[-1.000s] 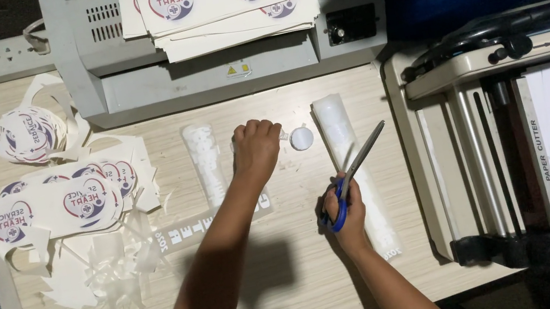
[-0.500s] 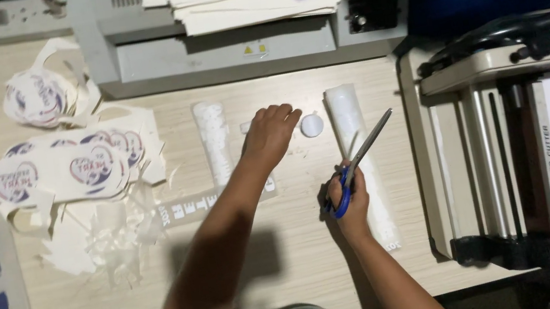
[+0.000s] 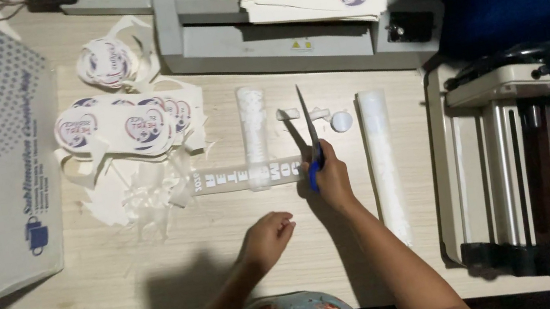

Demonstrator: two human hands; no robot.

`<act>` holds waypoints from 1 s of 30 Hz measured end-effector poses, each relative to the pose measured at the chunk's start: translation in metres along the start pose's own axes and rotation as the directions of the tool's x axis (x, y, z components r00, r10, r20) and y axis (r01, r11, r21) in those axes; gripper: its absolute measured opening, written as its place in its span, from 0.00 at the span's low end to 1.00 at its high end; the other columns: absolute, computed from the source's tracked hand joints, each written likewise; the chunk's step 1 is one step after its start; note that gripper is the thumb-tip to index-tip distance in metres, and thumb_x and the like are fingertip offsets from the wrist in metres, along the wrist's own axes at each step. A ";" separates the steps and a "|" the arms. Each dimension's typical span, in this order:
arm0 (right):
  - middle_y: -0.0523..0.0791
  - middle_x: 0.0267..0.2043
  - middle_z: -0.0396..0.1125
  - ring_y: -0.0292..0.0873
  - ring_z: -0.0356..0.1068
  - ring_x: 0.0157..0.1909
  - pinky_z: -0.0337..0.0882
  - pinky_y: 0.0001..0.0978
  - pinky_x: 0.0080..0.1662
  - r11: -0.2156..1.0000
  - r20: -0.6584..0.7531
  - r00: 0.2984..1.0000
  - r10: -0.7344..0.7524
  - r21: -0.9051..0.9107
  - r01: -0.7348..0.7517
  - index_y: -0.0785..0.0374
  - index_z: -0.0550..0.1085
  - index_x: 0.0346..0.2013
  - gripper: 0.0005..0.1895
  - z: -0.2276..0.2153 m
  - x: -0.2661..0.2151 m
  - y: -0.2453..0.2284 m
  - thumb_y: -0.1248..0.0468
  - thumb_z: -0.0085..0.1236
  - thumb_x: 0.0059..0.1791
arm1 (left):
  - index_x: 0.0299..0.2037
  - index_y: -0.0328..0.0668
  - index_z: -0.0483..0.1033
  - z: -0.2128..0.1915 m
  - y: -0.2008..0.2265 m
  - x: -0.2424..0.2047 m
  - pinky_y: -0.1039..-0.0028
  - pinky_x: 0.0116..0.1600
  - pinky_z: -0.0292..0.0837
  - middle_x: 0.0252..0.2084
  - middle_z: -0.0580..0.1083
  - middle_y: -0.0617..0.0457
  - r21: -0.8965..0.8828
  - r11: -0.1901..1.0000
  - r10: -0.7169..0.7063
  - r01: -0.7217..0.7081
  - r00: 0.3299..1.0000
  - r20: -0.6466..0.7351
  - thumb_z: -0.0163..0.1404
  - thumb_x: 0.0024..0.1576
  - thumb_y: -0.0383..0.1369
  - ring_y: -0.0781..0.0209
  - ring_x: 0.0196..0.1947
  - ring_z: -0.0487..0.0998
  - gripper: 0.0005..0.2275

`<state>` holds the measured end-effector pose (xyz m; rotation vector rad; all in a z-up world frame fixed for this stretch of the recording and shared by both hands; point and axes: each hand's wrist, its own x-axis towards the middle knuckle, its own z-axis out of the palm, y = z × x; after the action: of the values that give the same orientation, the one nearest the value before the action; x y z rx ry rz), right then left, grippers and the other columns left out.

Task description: The person uses scissors to cut individual stickers from a printed sheet. They trim around the edges of each sticker, separating them from the backing material and placing the cut pieces on the table.

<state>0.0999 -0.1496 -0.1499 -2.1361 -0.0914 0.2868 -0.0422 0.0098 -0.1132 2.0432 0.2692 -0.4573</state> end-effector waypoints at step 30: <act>0.47 0.43 0.73 0.36 0.70 0.34 0.72 0.26 0.32 0.770 0.077 0.981 -0.178 0.632 0.090 0.67 0.60 0.64 0.32 -0.051 -0.082 -0.128 0.62 0.62 0.49 | 0.50 0.40 0.75 -0.088 0.035 -0.007 0.73 0.47 0.78 0.44 0.77 0.55 -0.596 0.687 0.008 -0.417 0.824 -0.567 0.48 0.60 0.26 0.65 0.42 0.79 0.10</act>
<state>0.0386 -0.1352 -0.0022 -1.4302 -0.1966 0.3210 -0.0168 0.0698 -0.0437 1.3541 0.4385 0.3603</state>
